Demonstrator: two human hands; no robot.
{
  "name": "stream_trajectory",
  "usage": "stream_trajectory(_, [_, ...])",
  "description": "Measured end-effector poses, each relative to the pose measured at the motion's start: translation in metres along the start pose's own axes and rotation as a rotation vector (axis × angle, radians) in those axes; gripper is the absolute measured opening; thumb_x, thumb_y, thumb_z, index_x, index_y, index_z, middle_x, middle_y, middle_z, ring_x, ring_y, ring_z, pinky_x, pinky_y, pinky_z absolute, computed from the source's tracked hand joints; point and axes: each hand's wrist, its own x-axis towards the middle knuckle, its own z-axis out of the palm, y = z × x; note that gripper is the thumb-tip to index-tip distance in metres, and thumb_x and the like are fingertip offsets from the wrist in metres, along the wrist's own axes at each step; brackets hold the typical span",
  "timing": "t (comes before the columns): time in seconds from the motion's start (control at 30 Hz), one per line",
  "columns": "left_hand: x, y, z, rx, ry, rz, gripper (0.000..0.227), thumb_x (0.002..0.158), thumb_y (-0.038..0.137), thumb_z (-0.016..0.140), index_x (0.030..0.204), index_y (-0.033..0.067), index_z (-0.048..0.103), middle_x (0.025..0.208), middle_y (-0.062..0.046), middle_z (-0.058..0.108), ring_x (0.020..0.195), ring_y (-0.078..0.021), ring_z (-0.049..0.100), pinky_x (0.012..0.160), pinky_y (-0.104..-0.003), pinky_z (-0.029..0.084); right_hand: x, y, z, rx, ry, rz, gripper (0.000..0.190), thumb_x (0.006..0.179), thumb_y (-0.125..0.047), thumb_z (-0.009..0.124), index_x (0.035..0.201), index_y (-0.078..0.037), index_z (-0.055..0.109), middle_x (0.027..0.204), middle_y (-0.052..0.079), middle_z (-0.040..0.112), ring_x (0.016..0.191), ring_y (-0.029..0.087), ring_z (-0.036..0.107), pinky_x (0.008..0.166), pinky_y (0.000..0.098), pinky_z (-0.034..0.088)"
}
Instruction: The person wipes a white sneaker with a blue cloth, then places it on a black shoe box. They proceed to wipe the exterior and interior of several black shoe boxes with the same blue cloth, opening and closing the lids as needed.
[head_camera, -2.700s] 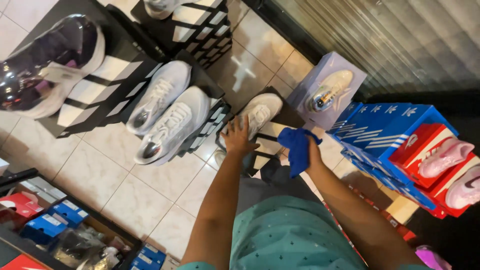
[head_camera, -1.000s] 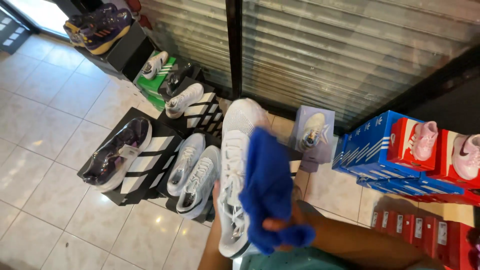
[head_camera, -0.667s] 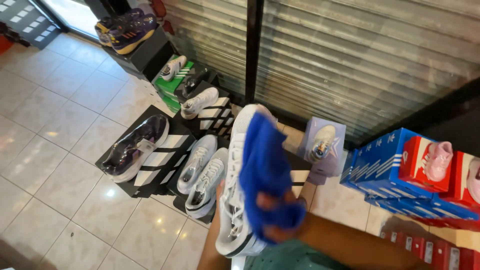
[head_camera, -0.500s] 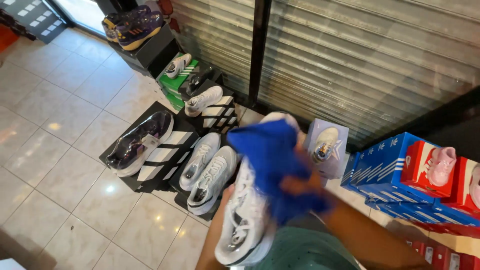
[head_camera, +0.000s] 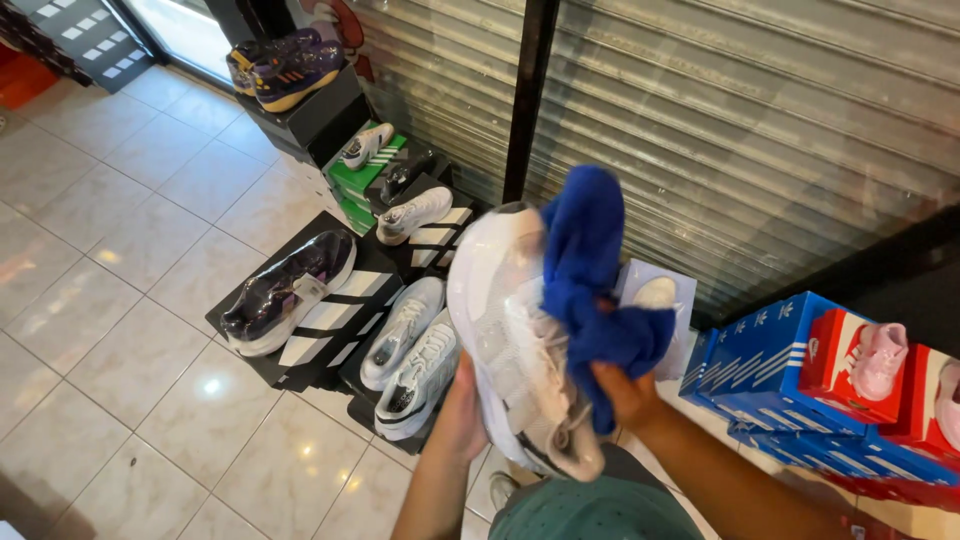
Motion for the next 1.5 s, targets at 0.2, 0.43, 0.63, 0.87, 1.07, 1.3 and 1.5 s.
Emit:
stream_trajectory(0.2, [-0.009, -0.010, -0.013, -0.183, 0.333, -0.245, 0.073, 0.101, 0.056, 0.032, 0.151, 0.0057, 0.047, 0.139, -0.027, 0.062, 0.116, -0.0370, 0.066, 0.097, -0.047, 0.055, 0.011, -0.023, -0.008, -0.066, -0.002, -0.006, 0.035, 0.083, -0.005, 0.068, 0.117, -0.005, 0.061, 0.112, 0.007, 0.069, 0.097, 0.022, 0.068, 0.095, 0.0334, 0.054])
stream_trajectory(0.43, [0.001, -0.010, 0.008, 0.570, 0.169, -0.034, 0.070, 0.100, 0.037, 0.047, 0.160, 0.0068, 0.025, 0.157, -0.019, 0.045, 0.134, -0.0283, 0.052, 0.111, -0.041, 0.040, 0.051, -0.055, -0.002, -0.102, -0.169, -0.056, 0.059, 0.073, -0.008, 0.075, 0.129, -0.014, 0.056, 0.123, 0.012, 0.065, 0.102, 0.027, 0.069, 0.095, 0.0386, 0.054])
stream_trajectory(0.63, [0.000, -0.006, 0.022, 0.859, 0.139, 0.124, 0.059, 0.102, 0.022, 0.051, 0.155, -0.0007, 0.036, 0.159, -0.017, 0.042, 0.145, -0.0285, 0.040, 0.120, -0.041, 0.027, 0.073, -0.068, 0.005, -0.225, -0.410, -0.304, 0.054, 0.082, -0.028, 0.081, 0.127, -0.009, 0.057, 0.135, 0.014, 0.056, 0.129, 0.033, 0.053, 0.116, 0.0521, 0.039])
stream_trajectory(0.87, [-0.013, -0.022, 0.029, 0.635, 0.232, 0.086, 0.062, 0.104, 0.028, 0.047, 0.156, -0.0004, 0.033, 0.154, -0.019, 0.049, 0.136, -0.0273, 0.049, 0.114, -0.038, 0.035, 0.075, -0.045, 0.006, -0.003, -0.080, 0.102, 0.046, 0.090, -0.015, 0.070, 0.132, -0.005, 0.053, 0.127, 0.010, 0.064, 0.100, 0.022, 0.068, 0.091, 0.0355, 0.056])
stream_trajectory(1.07, [-0.021, -0.023, -0.011, 0.749, 0.206, 0.127, 0.066, 0.101, 0.029, 0.055, 0.154, -0.0042, 0.035, 0.149, -0.019, 0.054, 0.129, -0.0244, 0.054, 0.109, -0.033, 0.040, 0.084, -0.075, 0.003, -0.189, -0.239, -0.187, 0.059, 0.079, -0.024, 0.075, 0.130, 0.002, 0.060, 0.151, 0.019, 0.051, 0.146, 0.038, 0.047, 0.130, 0.0568, 0.024])
stream_trajectory(1.3, [-0.023, -0.036, 0.007, 0.407, 0.364, 0.213, 0.060, 0.104, 0.029, 0.043, 0.155, -0.0009, 0.035, 0.151, -0.020, 0.052, 0.130, -0.0275, 0.052, 0.110, -0.038, 0.040, 0.074, 0.004, -0.003, 0.219, 0.012, 0.778, 0.034, 0.094, -0.036, 0.066, 0.095, -0.003, 0.069, 0.072, -0.001, 0.059, 0.061, 0.011, 0.050, 0.059, 0.0249, 0.043])
stream_trajectory(1.5, [-0.015, -0.011, 0.029, 0.739, 0.354, 0.077, 0.058, 0.100, 0.018, 0.051, 0.152, -0.0048, 0.039, 0.147, -0.022, 0.057, 0.128, -0.0266, 0.056, 0.110, -0.036, 0.044, 0.086, -0.032, -0.011, 0.279, 0.042, 1.190, 0.048, 0.091, -0.050, 0.063, 0.089, -0.002, 0.069, 0.069, 0.009, 0.061, 0.054, 0.019, 0.054, 0.051, 0.0293, 0.042])
